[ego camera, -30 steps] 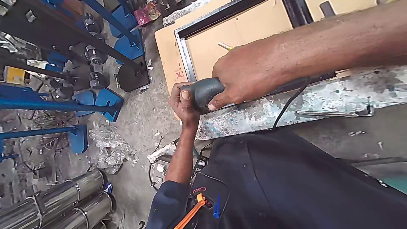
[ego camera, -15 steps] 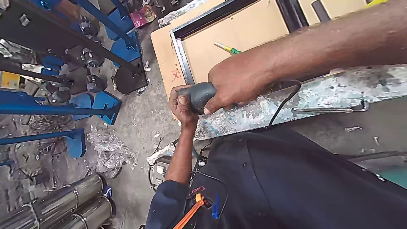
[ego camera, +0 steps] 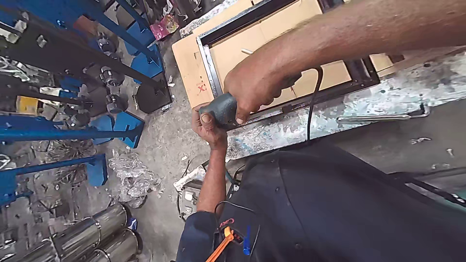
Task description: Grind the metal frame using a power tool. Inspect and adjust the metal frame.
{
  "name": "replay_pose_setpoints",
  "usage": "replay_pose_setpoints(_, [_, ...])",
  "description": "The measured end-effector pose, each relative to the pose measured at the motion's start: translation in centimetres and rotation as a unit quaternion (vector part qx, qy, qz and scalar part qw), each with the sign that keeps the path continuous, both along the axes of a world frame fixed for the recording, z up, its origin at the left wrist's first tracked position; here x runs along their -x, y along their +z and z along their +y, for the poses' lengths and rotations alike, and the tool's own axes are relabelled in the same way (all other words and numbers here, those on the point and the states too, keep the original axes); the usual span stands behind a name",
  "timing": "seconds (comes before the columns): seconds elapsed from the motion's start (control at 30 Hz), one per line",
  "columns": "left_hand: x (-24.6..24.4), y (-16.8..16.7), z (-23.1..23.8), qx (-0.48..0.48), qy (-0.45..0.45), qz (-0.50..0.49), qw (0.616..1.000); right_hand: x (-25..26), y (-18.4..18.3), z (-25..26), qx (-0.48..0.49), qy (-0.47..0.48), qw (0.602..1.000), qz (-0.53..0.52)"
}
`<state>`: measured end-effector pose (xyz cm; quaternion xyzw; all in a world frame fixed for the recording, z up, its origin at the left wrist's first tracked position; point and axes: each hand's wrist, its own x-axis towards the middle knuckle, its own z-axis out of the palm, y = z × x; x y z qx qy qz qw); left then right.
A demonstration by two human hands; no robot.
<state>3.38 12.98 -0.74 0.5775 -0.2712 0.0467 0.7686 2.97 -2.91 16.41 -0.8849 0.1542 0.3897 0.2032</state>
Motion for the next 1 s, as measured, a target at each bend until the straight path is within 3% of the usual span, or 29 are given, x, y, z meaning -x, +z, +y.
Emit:
replay_pose_setpoints(0.07, [-0.1,-0.2,0.3,-0.004,-0.007,0.01,1.0,-0.7,-1.4,-1.6,-0.08,0.026,0.996,-0.011])
replay_pose_setpoints(0.13, [-0.5,-0.3,0.4,-0.011,-0.007,0.005,1.0,-2.4,-10.0,-4.5,-0.152,0.073,0.973,-0.158])
replay_pose_setpoints(0.17, [-0.8,-0.4,0.4,-0.012,-0.003,0.002,1.0,-4.3,-12.7,-5.1,-0.117,0.081,0.982,-0.128])
replay_pose_setpoints(0.23, [-1.2,-0.7,0.4,-0.015,0.009,-0.005,1.0,-7.3,-14.7,-4.7,-0.039,0.067,0.997,-0.026])
replay_pose_setpoints(0.37, [-1.6,-0.4,0.6,-0.026,0.014,-0.006,1.0,-8.8,-14.8,-3.0,0.007,0.0,1.0,0.016])
replay_pose_setpoints(0.5, [-1.6,-0.3,0.4,-0.02,0.0,0.002,1.0,-8.9,-14.6,-3.4,-0.005,0.058,0.998,-0.009])
replay_pose_setpoints(0.67, [-1.5,-0.1,0.7,-0.028,-0.009,0.002,1.0,-9.7,-14.7,-1.8,0.042,-0.101,0.992,0.058])
replay_pose_setpoints(0.83, [-1.5,-0.5,0.6,-0.029,-0.005,-0.004,1.0,-8.3,-14.7,-3.3,-0.042,0.052,0.997,-0.022])
replay_pose_setpoints(1.0, [-2.0,-0.8,0.4,-0.033,0.013,-0.005,0.999,-8.3,-14.8,-4.0,-0.052,0.042,0.998,-0.014])
